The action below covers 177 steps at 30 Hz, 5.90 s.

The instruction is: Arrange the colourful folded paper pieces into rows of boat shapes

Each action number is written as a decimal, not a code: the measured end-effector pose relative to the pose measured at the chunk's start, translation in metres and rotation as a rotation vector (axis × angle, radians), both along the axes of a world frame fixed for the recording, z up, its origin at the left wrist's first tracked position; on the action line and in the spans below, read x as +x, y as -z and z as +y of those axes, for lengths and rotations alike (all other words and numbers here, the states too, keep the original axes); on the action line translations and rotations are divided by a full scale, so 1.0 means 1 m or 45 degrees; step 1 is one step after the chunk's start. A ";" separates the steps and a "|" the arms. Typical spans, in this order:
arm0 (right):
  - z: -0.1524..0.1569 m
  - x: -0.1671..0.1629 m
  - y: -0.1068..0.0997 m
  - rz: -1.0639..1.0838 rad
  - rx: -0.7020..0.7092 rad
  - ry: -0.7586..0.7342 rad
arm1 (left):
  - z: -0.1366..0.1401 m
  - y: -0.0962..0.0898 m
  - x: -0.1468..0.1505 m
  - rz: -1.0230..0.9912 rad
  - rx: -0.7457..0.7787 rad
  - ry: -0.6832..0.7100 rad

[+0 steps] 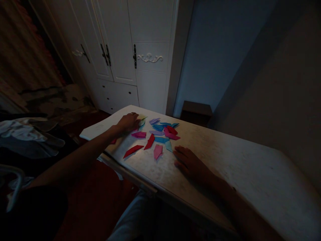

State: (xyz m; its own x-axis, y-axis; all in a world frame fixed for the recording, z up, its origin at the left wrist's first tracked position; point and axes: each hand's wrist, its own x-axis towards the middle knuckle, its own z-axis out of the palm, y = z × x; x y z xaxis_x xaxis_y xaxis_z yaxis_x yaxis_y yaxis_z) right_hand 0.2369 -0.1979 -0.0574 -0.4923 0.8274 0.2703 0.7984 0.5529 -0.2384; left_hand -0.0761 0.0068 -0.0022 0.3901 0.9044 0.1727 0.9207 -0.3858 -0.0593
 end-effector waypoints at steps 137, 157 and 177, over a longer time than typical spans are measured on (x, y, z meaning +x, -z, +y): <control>0.003 0.011 -0.007 0.275 0.018 0.058 | -0.169 0.034 0.095 -0.898 0.101 0.570; 0.007 0.012 -0.005 0.367 0.035 0.012 | 0.019 0.002 0.136 -0.100 -0.210 0.346; 0.009 0.018 -0.007 0.534 -0.068 0.043 | -0.111 -0.001 0.187 -0.898 -0.139 0.693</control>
